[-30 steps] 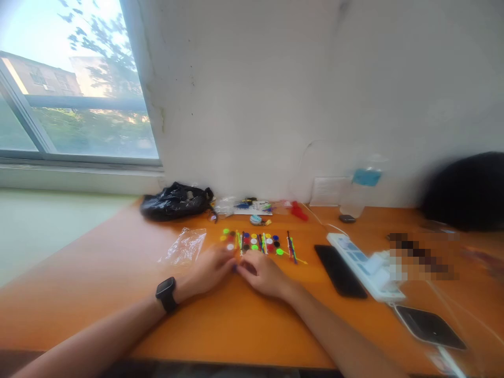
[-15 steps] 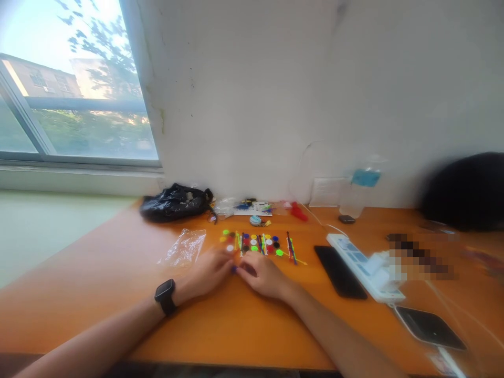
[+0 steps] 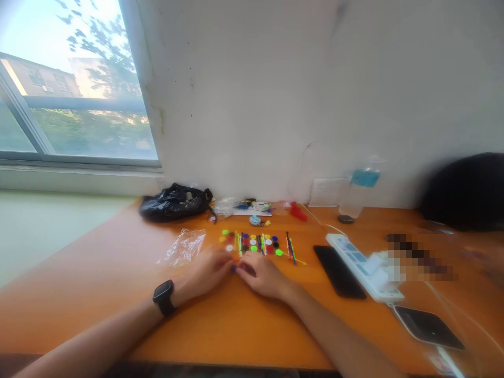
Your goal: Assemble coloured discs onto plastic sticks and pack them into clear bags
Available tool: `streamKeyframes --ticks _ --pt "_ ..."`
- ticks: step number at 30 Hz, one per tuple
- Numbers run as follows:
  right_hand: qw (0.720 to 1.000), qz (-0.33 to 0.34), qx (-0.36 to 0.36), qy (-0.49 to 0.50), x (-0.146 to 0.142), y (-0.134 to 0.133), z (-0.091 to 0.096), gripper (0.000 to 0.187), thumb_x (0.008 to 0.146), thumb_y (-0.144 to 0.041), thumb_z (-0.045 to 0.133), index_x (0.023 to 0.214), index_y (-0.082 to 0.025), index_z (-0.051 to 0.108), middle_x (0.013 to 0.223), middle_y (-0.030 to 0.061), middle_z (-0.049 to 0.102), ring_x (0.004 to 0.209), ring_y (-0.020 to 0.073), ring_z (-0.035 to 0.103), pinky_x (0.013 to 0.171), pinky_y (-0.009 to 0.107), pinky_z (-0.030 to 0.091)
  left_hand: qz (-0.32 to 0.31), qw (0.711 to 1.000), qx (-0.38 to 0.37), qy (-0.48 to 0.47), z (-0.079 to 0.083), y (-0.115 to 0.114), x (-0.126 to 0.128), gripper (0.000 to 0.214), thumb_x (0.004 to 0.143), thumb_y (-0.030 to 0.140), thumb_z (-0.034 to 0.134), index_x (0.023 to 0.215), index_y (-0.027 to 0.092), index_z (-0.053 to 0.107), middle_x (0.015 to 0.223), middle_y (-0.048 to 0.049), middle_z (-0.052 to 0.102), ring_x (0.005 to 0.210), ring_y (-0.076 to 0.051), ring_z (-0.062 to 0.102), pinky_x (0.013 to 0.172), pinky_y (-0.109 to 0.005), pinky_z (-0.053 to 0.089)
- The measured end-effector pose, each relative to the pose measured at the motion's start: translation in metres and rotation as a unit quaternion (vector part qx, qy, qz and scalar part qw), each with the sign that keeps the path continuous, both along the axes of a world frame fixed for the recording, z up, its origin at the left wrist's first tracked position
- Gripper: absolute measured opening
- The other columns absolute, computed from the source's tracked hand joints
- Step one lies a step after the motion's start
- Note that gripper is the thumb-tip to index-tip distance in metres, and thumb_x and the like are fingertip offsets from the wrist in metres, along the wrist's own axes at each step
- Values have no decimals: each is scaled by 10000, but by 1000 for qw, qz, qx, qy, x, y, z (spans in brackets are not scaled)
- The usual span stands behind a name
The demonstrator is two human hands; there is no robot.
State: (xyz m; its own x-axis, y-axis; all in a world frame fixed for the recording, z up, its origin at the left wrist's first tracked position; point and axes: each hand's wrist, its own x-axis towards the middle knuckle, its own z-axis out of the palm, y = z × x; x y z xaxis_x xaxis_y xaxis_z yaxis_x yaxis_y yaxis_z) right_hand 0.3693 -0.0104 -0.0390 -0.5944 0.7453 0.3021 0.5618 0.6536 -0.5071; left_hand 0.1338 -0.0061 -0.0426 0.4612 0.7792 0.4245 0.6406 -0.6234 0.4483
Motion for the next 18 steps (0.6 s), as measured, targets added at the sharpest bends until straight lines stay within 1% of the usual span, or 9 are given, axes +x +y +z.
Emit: streamKeyframes --ticks 4,7,9,14,16,18 --pt "1000 3 0 -1 0 1 -1 232 1057 -390 566 947 -212 665 921 51 652 840 204 586 782 343 480 -6 1000 5 7 0 -1 0 337 1027 342 532 763 231 710 809 -39 733 739 -206 620 721 -347 451" --pt "1000 2 2 2 0 0 -1 225 1054 -380 571 931 -213 659 908 47 645 831 201 583 772 339 476 -6 1000 8 12 0 0 0 334 1028 331 528 771 235 720 805 -32 742 711 -197 618 732 -344 452" --pt "1000 0 5 9 -1 -1 1 204 1051 -364 581 939 -214 663 926 48 645 860 204 590 787 341 479 -10 1000 3 13 1 0 1 320 1024 316 530 782 236 725 816 -30 749 711 -196 621 746 -344 455" --pt "999 -6 16 35 -2 -3 5 128 1035 -327 613 986 -220 664 1022 59 652 980 224 607 880 363 496 -38 999 -16 0 2 -1 1 277 1024 311 531 862 241 744 880 -36 765 787 -213 650 780 -346 472" --pt "999 -4 21 40 -2 -2 6 104 1029 -314 621 1005 -223 664 1055 63 652 1009 231 606 908 372 498 -60 998 -19 -13 0 -1 1 256 1027 296 526 915 248 751 925 -35 773 834 -215 660 801 -344 484" --pt "999 2 23 40 -2 -2 5 88 1028 -297 622 1024 -225 673 1082 67 653 1032 234 605 929 376 498 -62 998 -10 -25 -3 1 1 222 1015 281 540 948 254 750 947 -41 770 875 -224 662 814 -347 491"
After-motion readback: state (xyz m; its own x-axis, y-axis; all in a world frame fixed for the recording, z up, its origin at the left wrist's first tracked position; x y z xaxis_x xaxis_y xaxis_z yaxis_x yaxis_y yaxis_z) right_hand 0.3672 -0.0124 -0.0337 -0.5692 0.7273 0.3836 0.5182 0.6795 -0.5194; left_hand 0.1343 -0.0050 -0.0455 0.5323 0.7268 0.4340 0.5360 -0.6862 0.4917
